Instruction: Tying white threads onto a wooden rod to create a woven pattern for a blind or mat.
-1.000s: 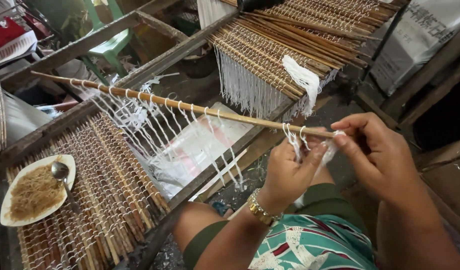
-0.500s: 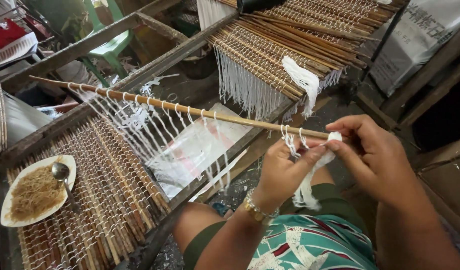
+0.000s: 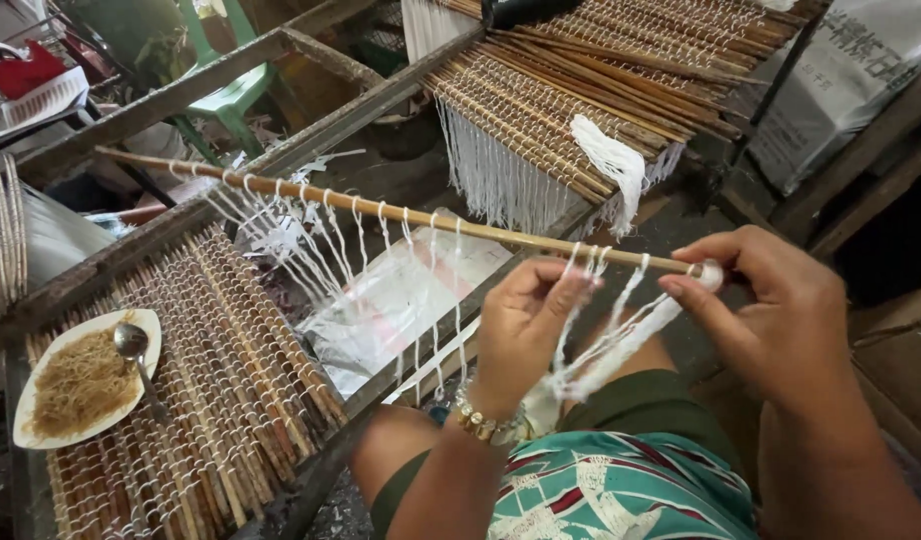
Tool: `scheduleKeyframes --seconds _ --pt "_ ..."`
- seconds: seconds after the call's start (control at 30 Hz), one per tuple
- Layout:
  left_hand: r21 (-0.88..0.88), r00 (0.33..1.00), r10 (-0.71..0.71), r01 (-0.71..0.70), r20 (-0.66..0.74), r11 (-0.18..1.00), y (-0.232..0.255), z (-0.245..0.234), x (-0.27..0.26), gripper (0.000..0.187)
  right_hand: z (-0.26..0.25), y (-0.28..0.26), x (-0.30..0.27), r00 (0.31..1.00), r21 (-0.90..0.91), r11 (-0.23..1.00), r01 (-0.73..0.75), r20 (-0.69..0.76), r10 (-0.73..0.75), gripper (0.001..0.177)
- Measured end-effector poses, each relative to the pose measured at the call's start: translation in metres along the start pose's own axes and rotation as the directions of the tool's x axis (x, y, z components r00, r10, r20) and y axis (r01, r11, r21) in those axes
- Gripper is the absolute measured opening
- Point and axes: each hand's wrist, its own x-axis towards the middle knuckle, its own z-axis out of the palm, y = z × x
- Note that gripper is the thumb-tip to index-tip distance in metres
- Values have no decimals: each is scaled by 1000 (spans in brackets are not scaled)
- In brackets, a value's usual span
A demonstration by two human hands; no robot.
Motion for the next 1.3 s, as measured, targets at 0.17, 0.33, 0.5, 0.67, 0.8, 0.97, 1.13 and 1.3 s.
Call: scheduleKeyframes --seconds 0.17,0.33,0.5,0.67,0.8,0.97,1.13,1.3 --pt "60 993 -3 -4 115 998 12 8 0 40 1 -1 0 999 -54 998 -30 -34 28 13" --pt "220 994 92 -104 65 970 -4 30 -1 13 0 0 1 999 -44 999 -32 -18 31 16" --pt "280 972 235 -232 24 932 -16 34 -1 12 5 1 -1 1000 -56 998 -18 -23 17 25" --pt "91 999 34 -38 43 995 -29 30 -2 19 11 4 -2 997 -131 990 -61 -61 53 24" --pt "-163 1000 3 -2 8 987 -7 25 0 22 9 8 -3 996 -128 991 -41 -86 30 21" --pt "-210 995 29 -8 98 978 -8 14 -3 33 3 7 -3 998 -50 997 -51 -48 48 9" --pt "252 973 220 -195 -76 948 -13 -9 4 25 -2 8 -3 999 -80 997 -12 -42 9 8" --pt "70 961 196 -186 -196 980 -6 -14 7 21 -4 15 -7 997 -98 994 -53 -52 48 9"
